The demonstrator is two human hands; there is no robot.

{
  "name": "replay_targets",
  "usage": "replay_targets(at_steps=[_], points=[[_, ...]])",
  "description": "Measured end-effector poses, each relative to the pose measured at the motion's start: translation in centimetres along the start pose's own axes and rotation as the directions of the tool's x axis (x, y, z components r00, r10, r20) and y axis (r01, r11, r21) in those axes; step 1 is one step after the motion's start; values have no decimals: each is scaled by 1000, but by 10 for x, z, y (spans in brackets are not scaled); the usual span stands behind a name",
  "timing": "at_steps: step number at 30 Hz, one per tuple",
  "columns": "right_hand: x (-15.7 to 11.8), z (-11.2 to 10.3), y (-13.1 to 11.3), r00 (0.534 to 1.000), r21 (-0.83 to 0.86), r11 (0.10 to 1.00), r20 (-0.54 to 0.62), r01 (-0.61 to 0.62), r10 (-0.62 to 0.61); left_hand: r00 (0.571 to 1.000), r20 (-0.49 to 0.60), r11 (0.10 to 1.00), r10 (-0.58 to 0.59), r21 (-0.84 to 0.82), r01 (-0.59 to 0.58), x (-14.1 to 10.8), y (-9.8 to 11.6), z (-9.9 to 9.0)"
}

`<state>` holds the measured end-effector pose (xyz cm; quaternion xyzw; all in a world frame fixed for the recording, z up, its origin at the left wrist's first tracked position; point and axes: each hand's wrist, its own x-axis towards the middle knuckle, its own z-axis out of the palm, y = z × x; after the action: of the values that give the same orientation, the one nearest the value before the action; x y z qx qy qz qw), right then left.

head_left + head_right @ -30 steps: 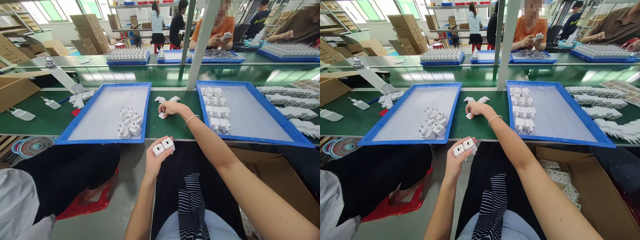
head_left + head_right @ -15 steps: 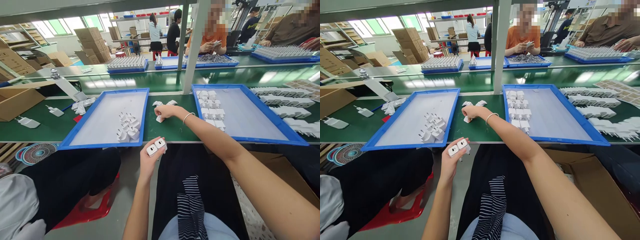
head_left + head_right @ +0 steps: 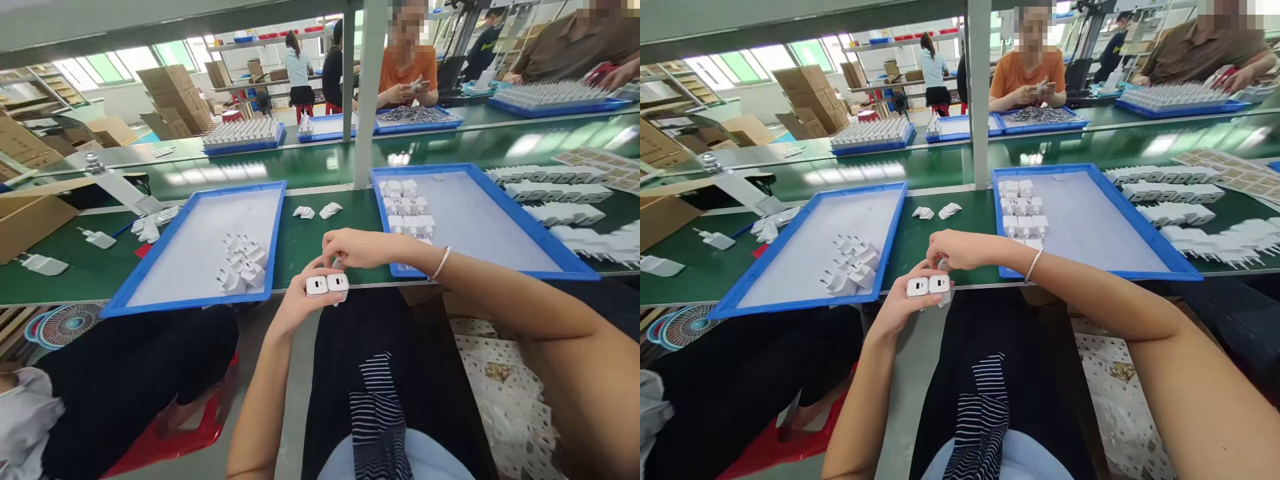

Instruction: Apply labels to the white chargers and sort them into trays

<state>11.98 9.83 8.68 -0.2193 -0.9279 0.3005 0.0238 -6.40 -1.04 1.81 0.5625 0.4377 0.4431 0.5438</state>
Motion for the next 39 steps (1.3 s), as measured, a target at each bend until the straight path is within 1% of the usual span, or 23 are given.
replay_targets(at_steps=[2,4,8,10,13,15,17,19,21,23,24,26,28,29,30,33,36,39], points=[[-14,-3,-7,999,-26,1000,45,10,-9,990,134,999,-48,-2,49,11,5,7],[-25,-7,-11,998,-76,997,57,-7,11,977,201,996,-76,-22,83,19,8,15],[-47,-15,-12,998,-149,987,-28,-53,49,971,226,987,-74,-120,103,27,11,32],[-57,-17,-11,997,-136,989,-50,-60,53,969,239,984,-59,-147,96,29,12,39],[-67,-18,-10,995,-91,992,-53,-85,80,963,259,986,-71,-126,107,32,13,45],[-71,-16,-9,994,-50,994,-64,-93,90,966,248,987,-78,-121,110,33,12,48],[-75,-12,-7,990,14,997,-113,-80,81,970,233,982,-68,-155,106,32,9,49],[-79,-6,-5,976,105,994,-211,-23,45,972,229,971,-47,-216,98,31,7,49],[-82,0,-1,946,192,980,-324,59,7,970,239,964,-36,-246,97,29,5,48],[-84,5,3,917,235,965,-399,114,-11,969,243,975,-31,-206,83,29,5,46],[-83,5,5,909,238,964,-418,117,-7,972,234,987,-24,-147,60,29,5,45],[-79,3,11,907,214,974,-420,77,20,985,174,999,7,38,-14,31,6,43],[-71,0,17,921,203,979,-383,8,72,994,98,974,37,220,-58,34,8,39],[-65,-1,21,930,209,978,-352,-30,104,997,73,961,36,270,-54,34,8,37],[-58,0,25,938,217,974,-319,-66,135,998,58,957,23,289,-39,34,9,34],[-39,8,39,951,214,967,-245,-138,190,997,67,967,-40,255,22,29,10,25],[-25,21,50,954,186,968,-212,-171,210,996,52,961,-73,271,56,23,10,18],[-21,29,53,954,171,965,-194,-198,230,993,28,952,-117,288,104,21,7,16]])
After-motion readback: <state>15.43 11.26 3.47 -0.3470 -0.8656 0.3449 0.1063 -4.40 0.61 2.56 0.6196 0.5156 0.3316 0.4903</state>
